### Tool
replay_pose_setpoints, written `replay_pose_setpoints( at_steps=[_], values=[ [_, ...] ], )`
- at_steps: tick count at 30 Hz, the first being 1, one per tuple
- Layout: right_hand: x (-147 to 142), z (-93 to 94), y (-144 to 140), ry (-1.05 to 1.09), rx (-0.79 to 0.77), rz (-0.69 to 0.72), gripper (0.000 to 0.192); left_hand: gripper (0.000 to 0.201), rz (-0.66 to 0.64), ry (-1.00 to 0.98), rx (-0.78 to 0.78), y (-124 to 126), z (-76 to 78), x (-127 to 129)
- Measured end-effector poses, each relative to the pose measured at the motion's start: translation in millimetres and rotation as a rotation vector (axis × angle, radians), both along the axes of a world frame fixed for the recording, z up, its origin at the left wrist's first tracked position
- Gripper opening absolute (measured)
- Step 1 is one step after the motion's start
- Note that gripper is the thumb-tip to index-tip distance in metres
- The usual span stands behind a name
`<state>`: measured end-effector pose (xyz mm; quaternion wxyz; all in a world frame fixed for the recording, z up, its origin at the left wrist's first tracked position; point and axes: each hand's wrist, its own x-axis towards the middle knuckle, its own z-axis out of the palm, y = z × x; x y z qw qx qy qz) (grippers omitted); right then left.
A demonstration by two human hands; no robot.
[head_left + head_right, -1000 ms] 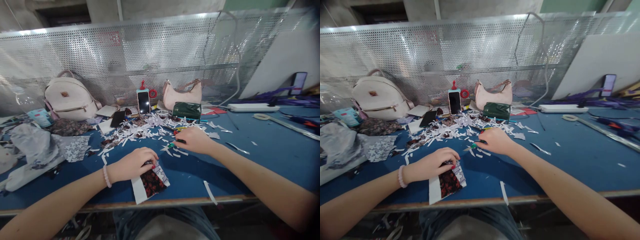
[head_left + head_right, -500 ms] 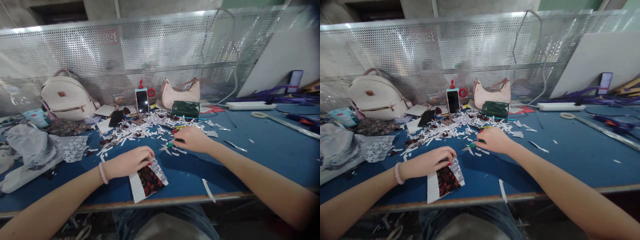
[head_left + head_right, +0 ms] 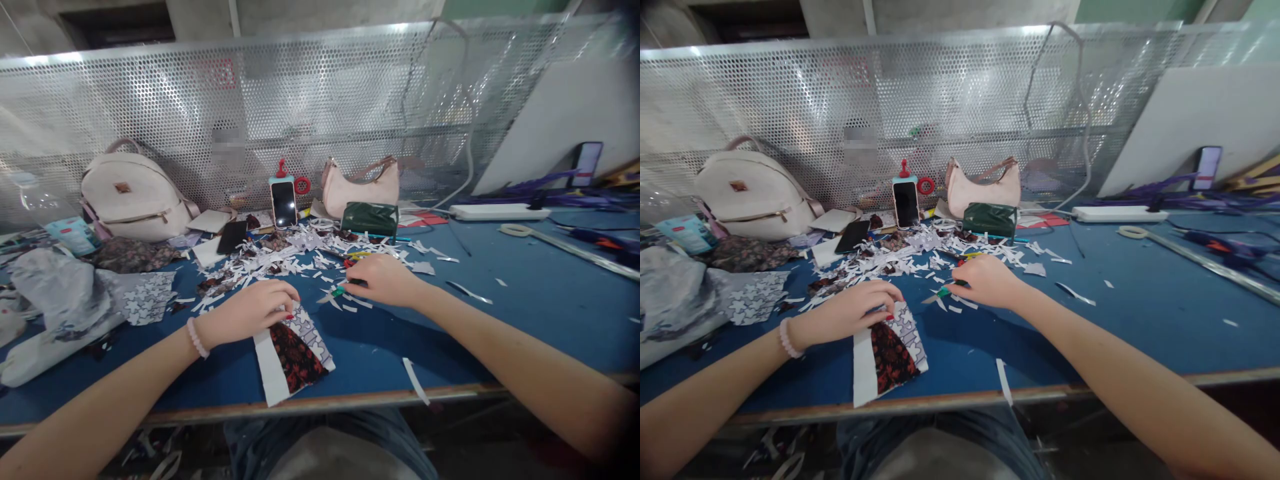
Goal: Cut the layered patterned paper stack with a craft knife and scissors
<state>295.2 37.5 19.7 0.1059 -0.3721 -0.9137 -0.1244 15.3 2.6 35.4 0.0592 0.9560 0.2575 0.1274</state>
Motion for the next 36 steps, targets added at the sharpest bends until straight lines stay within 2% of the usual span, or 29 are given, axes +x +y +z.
replay_pose_setpoints(
  at_steps=[5,11,15,19,22,25,32,36],
  values=[
    [0,-0.9,0,0.009,0.002,0.012,0.040,0.014,0.180,-0.019,0.195,13,1.1,-13],
    [0,-1.7,0,0.005,0.001,0.020,0.040,0.018,0.319,-0.039,0.276,25,-1.0,-22],
    [0,-1.9,0,-0.004,0.005,0.011,0.039,0.020,0.299,-0.008,0.306,24,-1.9,-21],
    [-2,-2.1,-1,-0.006,-0.002,0.015,0.040,0.043,0.201,0.049,0.338,21,-3.0,-18],
    [-3,-2.5,-1,-0.007,-0.001,0.022,0.040,0.034,0.160,0.094,0.304,17,-2.6,-15],
    [-3,-2.9,-1,-0.008,-0.007,0.026,0.040,0.017,0.191,0.113,0.298,15,-1.4,-13],
    [-4,-3.4,-1,-0.010,-0.052,0.026,0.039,0.016,0.339,0.134,0.285,21,-3.0,-20],
    [-4,-3.1,-1,-0.010,-0.062,0.016,0.038,0.017,0.345,0.179,0.258,23,-2.8,-20]
  ],
)
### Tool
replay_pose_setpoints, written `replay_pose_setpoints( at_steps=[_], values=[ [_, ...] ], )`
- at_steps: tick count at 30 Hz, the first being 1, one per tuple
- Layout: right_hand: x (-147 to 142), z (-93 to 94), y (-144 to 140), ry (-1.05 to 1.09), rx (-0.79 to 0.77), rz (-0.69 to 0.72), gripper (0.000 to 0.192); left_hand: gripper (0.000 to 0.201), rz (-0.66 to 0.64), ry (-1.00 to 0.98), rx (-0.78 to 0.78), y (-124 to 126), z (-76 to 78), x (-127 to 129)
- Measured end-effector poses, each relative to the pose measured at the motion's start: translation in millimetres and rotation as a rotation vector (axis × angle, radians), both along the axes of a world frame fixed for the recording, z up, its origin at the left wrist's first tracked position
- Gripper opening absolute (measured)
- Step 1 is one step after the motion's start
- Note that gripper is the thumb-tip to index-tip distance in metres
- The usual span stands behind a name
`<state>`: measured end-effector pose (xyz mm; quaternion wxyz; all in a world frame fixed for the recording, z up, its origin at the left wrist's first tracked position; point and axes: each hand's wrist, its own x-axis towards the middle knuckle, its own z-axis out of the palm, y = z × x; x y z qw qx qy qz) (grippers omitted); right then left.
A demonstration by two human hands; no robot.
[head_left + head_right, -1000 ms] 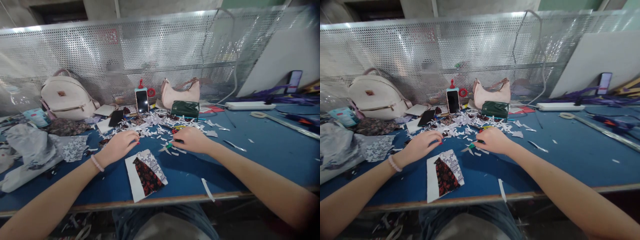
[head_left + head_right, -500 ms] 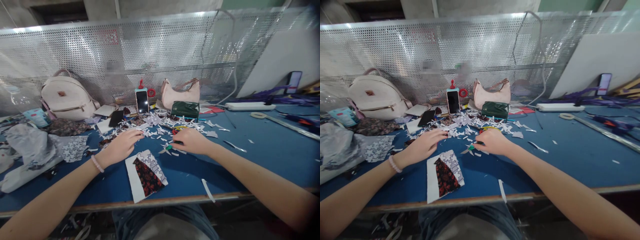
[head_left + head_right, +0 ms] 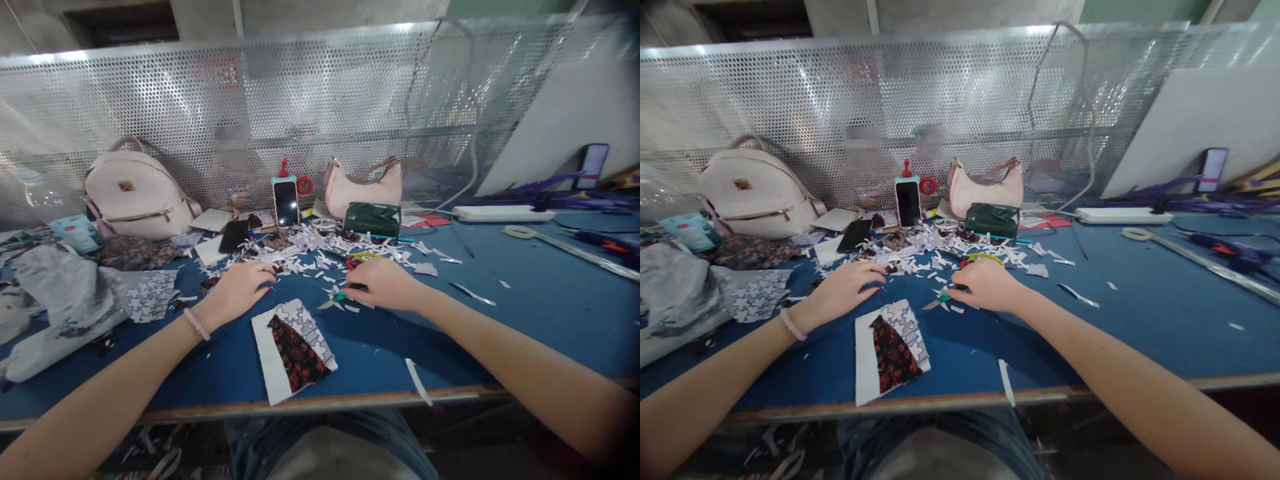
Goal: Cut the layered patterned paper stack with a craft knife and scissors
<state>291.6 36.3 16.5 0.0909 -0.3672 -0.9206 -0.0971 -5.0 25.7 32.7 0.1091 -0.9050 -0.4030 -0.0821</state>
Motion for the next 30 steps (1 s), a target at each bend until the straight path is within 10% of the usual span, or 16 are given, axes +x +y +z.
replay_pose_setpoints(
  at_steps=[30],
  values=[
    [-20,1.3,-18,-0.014,0.457,0.404,0.043,0.022,-0.258,-0.151,-0.330,-14,-12.9,17]
  ],
)
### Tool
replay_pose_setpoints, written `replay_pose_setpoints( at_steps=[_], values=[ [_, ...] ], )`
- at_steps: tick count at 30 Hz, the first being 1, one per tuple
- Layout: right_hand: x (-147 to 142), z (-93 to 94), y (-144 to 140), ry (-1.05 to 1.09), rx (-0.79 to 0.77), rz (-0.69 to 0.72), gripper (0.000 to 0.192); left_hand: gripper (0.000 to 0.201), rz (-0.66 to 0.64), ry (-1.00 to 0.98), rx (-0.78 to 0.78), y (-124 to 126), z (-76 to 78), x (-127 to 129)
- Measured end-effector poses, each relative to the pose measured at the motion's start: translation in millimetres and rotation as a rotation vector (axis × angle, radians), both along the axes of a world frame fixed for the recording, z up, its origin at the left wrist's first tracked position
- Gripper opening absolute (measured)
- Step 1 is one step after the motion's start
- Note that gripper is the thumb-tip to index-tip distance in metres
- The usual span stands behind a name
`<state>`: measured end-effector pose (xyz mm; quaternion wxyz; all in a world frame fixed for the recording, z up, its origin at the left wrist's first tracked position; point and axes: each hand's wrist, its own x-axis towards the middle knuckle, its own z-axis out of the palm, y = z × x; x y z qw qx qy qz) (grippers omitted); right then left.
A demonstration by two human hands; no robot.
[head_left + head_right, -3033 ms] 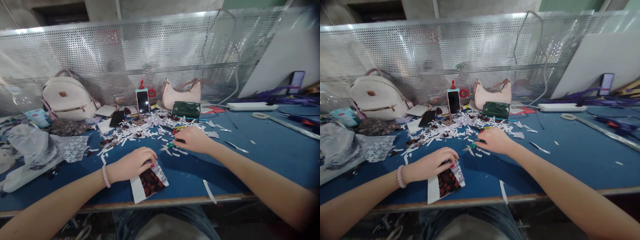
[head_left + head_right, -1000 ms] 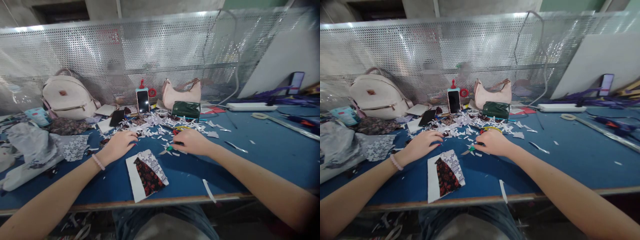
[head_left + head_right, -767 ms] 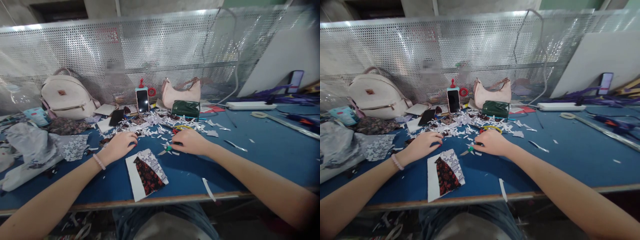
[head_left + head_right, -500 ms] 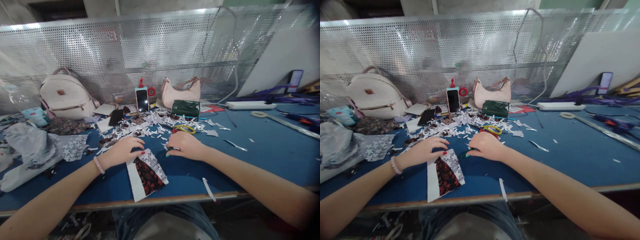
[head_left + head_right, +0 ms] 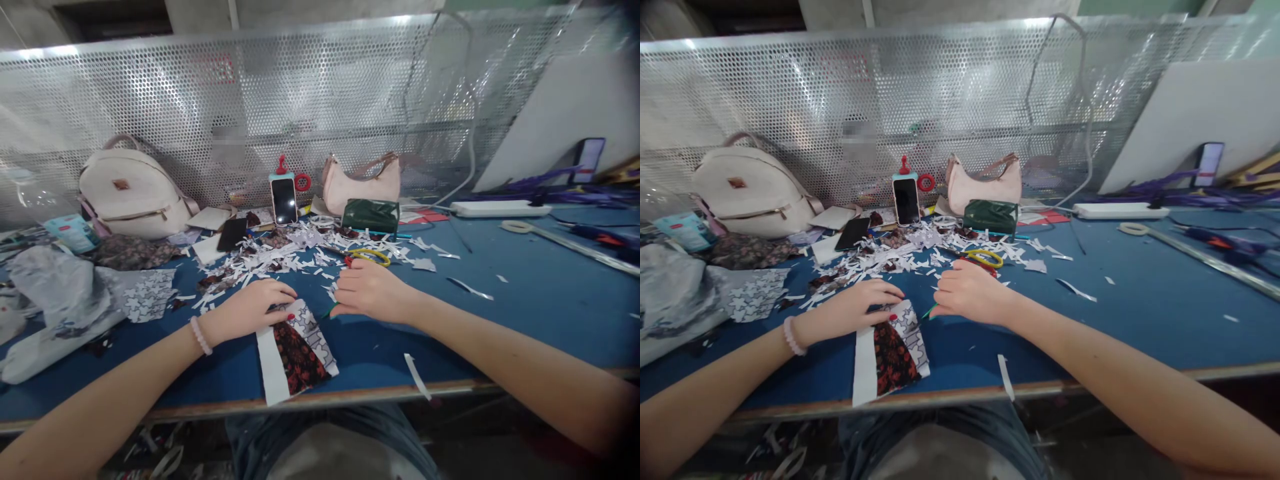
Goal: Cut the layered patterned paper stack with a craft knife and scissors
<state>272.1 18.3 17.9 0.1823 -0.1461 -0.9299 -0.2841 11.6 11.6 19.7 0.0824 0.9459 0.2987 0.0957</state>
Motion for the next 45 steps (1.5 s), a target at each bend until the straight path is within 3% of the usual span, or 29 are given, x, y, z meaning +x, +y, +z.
replay_pose_setpoints(
  at_steps=[11,14,20,27,31,37,45],
  values=[
    [9,26.2,11,-0.234,0.023,0.057,0.042,0.022,-0.018,-0.012,-0.049,1,1.8,2],
    [17,28.3,20,-0.183,-0.040,0.024,0.046,0.022,-0.030,-0.013,-0.051,1,1.8,2],
    [9,15.5,16,-0.121,-0.206,-0.012,0.043,0.023,-0.055,-0.057,-0.055,5,-3.9,1],
    [-4,9.9,-5,-0.106,-0.362,-0.173,0.020,0.026,-0.043,-0.049,-0.084,6,-1.3,1],
    [-4,6.3,-4,-0.027,-0.395,-0.202,0.027,0.027,-0.025,-0.019,-0.065,4,-1.0,0],
    [-8,-6.3,-9,0.049,-0.388,-0.124,0.037,0.027,-0.038,0.011,-0.023,4,-1.5,1],
    [-13,-14.7,-16,0.029,-0.367,-0.155,0.042,0.027,-0.049,0.009,-0.014,4,-3.7,-1]
  ],
)
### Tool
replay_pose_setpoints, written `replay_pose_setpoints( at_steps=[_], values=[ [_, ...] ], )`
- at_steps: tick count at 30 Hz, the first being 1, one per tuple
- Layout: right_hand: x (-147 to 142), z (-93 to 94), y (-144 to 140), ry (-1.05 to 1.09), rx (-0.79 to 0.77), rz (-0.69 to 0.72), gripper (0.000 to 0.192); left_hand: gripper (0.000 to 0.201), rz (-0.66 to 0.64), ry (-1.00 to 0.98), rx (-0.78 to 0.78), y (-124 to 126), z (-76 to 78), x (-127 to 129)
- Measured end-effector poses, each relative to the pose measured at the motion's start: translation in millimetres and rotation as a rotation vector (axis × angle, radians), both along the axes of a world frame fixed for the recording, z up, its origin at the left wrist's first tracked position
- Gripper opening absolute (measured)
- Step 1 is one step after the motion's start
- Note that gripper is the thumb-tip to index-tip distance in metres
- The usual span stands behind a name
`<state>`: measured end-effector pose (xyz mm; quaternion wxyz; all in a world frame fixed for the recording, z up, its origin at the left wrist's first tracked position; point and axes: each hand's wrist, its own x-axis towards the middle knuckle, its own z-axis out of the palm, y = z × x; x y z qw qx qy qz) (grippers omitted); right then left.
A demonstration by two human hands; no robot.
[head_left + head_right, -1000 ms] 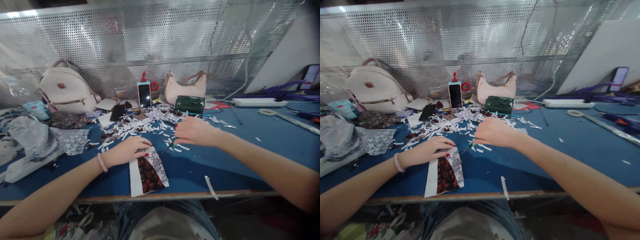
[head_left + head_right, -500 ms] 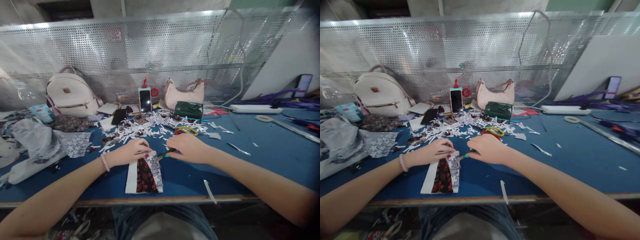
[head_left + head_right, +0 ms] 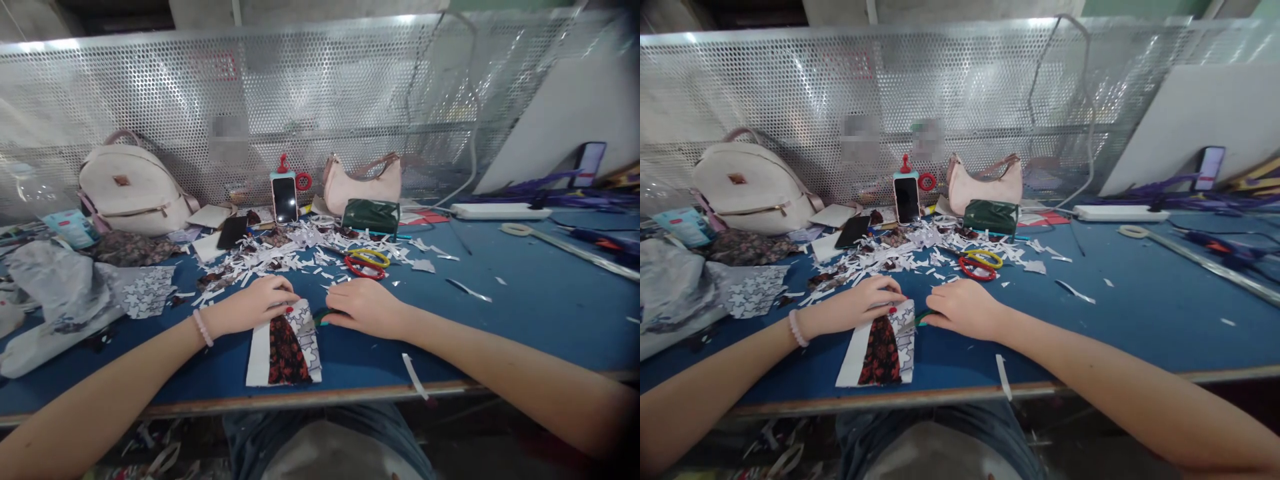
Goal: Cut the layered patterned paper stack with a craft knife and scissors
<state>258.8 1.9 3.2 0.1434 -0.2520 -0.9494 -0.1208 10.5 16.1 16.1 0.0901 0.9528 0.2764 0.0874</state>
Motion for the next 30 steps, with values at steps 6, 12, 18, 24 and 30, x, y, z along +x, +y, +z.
replay_pose_setpoints(
  at_steps=[6,12,18,24,30],
  values=[
    [3,0.9,2,-0.043,-0.110,0.010,0.041,0.027,0.004,0.004,-0.008,-1,0.9,1],
    [5,4.8,2,-0.109,-0.140,0.012,0.040,0.028,0.008,0.012,-0.021,-1,3.5,1],
    [10,3.8,6,-0.110,-0.062,0.098,0.042,0.028,-0.002,0.009,-0.010,0,1.6,1],
    [15,5.5,9,-0.117,-0.022,0.167,0.046,0.027,0.003,0.018,0.002,-2,2.4,1],
    [18,7.6,7,-0.055,0.062,0.154,0.044,0.027,0.002,0.033,0.035,-4,2.9,2]
  ],
)
